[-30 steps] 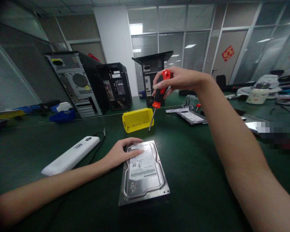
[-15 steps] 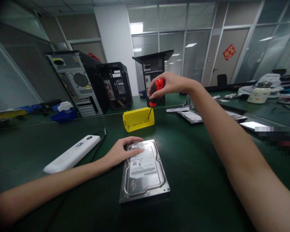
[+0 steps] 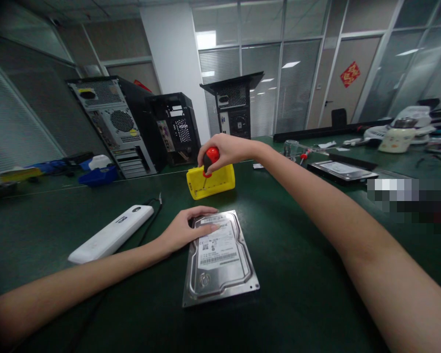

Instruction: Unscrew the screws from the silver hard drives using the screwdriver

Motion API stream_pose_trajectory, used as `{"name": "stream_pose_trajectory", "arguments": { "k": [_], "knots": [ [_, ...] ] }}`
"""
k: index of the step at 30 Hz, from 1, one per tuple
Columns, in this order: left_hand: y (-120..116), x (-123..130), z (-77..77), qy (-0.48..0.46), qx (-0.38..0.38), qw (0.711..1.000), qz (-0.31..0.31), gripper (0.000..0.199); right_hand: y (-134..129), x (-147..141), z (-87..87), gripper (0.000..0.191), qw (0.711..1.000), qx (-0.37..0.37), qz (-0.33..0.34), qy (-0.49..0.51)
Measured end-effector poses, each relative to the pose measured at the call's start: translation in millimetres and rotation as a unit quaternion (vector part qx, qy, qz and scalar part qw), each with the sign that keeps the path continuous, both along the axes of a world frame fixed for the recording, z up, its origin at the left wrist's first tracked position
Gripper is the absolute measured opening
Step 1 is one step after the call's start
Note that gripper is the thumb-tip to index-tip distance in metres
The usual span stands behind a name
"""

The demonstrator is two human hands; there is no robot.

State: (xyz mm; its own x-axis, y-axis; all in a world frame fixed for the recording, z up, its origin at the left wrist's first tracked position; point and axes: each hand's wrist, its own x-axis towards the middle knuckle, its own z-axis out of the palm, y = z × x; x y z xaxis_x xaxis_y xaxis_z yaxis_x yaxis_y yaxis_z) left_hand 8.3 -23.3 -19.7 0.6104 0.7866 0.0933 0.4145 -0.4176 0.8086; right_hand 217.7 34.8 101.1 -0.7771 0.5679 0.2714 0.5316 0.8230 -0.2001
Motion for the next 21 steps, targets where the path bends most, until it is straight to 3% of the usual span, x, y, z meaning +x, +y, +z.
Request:
{"name": "stream_pose_trajectory", "arguments": {
  "k": [21],
  "knots": [
    [-1.5, -0.3, 3.4, 0.006, -0.001, 1.0, 0.001, 0.049, -2.9, -6.5, -0.7, 0.03, 0.995, -0.074, 0.032, 0.051]
  ]
}}
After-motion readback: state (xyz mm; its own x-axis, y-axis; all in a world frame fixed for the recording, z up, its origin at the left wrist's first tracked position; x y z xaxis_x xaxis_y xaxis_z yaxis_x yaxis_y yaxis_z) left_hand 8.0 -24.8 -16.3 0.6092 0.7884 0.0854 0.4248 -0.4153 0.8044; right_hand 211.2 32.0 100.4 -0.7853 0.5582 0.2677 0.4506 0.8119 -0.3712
